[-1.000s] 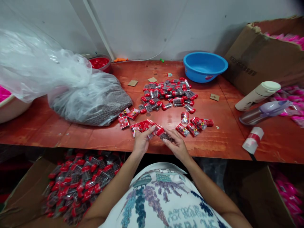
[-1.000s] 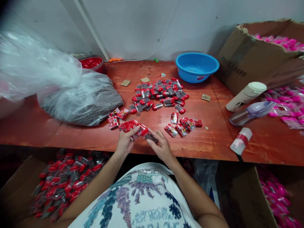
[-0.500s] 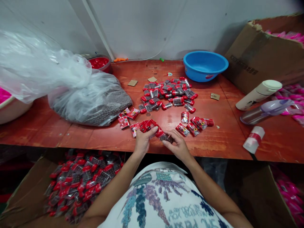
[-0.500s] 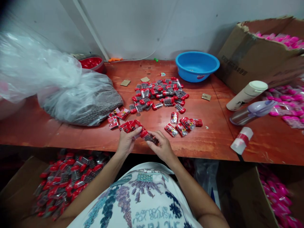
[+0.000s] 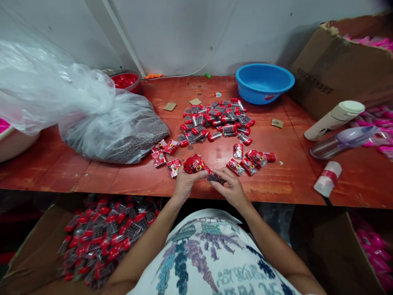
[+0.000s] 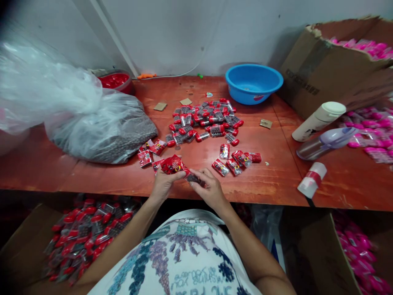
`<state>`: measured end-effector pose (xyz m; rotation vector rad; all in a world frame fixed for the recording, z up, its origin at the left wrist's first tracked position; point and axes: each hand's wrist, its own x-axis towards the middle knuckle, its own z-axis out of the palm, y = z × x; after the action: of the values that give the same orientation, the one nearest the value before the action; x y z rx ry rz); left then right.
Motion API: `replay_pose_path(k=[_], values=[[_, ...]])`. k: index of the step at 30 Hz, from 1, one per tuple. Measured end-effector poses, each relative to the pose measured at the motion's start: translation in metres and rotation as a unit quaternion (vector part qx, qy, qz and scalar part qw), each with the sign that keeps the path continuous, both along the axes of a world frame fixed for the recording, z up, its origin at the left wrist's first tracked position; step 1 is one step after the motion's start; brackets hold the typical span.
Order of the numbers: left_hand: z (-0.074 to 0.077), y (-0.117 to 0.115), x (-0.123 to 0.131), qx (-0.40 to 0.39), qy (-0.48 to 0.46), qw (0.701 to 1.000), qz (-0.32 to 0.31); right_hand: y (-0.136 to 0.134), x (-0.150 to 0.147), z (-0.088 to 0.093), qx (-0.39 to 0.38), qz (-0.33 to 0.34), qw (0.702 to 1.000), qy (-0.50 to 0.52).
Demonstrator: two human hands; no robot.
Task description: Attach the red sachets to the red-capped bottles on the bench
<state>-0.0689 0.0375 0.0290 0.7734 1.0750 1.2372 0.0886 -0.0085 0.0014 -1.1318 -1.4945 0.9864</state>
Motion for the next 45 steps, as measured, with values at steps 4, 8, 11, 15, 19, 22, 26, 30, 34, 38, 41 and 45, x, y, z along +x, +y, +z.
replay_pose_path(k=[4,8,11,15,19,22,26,30,34,38,41,45], values=[[0.003,0.0,-0.004,0.005,0.009,0.998,-0.062,0.001,0.003,0.002,-0.023,0.015,0.999,0.032],[0.004,-0.002,-0.005,0.005,0.01,0.997,-0.079,0.0,0.003,0.002,-0.003,0.014,1.0,0.018],[0.003,-0.003,-0.001,0.009,0.034,0.999,-0.034,-0.003,-0.001,0.001,0.035,-0.011,0.999,-0.026],[-0.001,-0.004,0.003,-0.005,0.023,1.0,-0.01,-0.006,-0.01,-0.004,0.007,-0.052,0.999,0.004],[-0.004,-0.004,0.002,-0.017,0.002,0.999,-0.034,-0.004,-0.017,-0.011,-0.103,-0.056,0.981,0.157],[-0.007,-0.005,-0.001,-0.021,-0.016,0.999,-0.047,-0.002,-0.016,-0.013,-0.166,-0.029,0.96,0.222],[-0.007,-0.007,-0.002,-0.028,-0.039,0.996,-0.079,-0.002,-0.013,-0.011,-0.182,-0.033,0.955,0.23],[-0.005,-0.008,0.0,-0.021,-0.056,0.996,-0.068,-0.004,-0.011,-0.006,-0.065,-0.089,0.99,0.09],[-0.007,-0.009,0.005,-0.012,-0.05,0.999,-0.014,-0.008,-0.012,-0.003,-0.007,-0.112,0.994,0.004],[-0.01,-0.011,0.012,0.0,-0.07,0.997,0.041,-0.01,-0.017,-0.004,-0.027,-0.121,0.99,0.063],[-0.012,-0.014,0.016,0.019,-0.075,0.996,0.046,-0.011,-0.018,-0.004,-0.04,-0.122,0.987,0.091],[-0.012,-0.015,0.014,0.011,-0.067,0.997,0.03,-0.011,-0.015,-0.002,-0.028,-0.117,0.989,0.082]])
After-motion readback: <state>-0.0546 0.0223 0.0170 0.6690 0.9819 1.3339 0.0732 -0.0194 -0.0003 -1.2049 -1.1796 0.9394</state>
